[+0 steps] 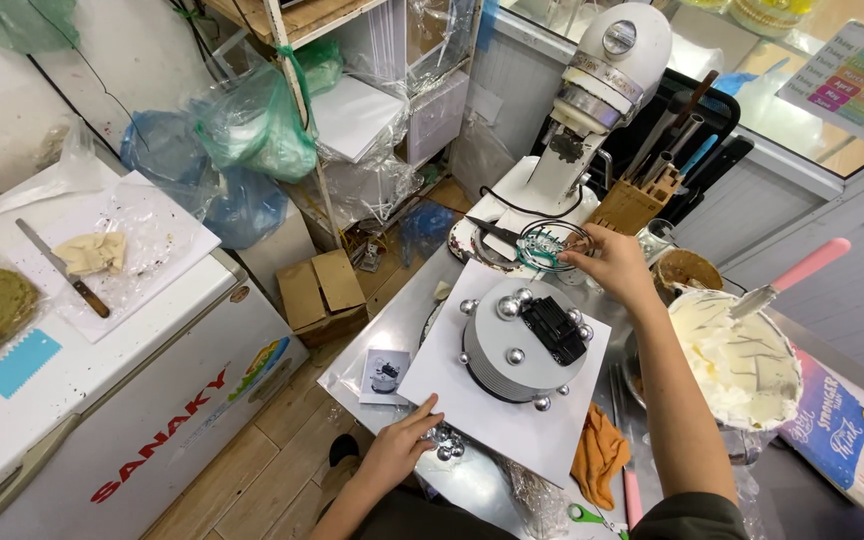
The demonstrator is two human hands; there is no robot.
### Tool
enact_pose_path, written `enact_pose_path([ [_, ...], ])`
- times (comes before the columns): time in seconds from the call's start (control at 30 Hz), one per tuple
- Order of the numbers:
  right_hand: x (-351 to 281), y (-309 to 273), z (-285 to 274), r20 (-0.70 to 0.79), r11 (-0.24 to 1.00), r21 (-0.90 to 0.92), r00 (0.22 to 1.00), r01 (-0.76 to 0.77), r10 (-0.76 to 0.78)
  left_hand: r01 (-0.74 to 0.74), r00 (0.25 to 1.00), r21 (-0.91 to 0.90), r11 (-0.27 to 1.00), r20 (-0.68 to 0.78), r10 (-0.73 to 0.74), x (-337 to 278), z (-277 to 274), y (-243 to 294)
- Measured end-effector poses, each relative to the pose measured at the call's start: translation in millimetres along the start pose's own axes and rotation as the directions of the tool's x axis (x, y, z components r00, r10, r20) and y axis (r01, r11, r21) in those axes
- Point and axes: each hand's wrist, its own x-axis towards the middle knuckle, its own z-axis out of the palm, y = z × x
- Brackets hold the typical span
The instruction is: The person is preparing cake decorations, specifically unpacking silver decorative balls and a 'Happy Birthday' cake topper in a bakery kitchen.
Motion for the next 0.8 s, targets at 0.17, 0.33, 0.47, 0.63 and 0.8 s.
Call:
enact_pose_path([
  [0.17,-1.8,-4.1,-4.1,0.009,0.997,0.064,0.999,-0.040,0.040,-0.008,1.000,0.022,1.000,0.005,0.008,1.5,2.1,-5.1],
  [0.33,-4.1,-17.7,-11.9,0.019,0.999,0.048,1.000,-0.022,0.021,-0.017,1.000,0.017,1.000,-0.008,0.017,1.2,4.7,-3.7],
  [0.47,-4.1,-23.9,-8.4,0.006,0.998,0.053,0.999,-0.042,0.042,-0.081,0.996,0.005,0.997,-0.038,0.081,-1.4,1.4,-6.5],
  [0.63,-5.6,-15.1,-6.1,-0.001,0.997,0.047,0.998,-0.066,0.066,-0.133,0.990,0.026,0.991,-0.049,0.134,-1.4,3.8,-9.4],
  [0.8,-7.5,-24.4,-9.1,-0.019,0.996,0.067,0.998,-0.066,0.068,-0.170,0.984,0.032,0.985,-0.054,0.172,-3.2,3.1,-10.0],
])
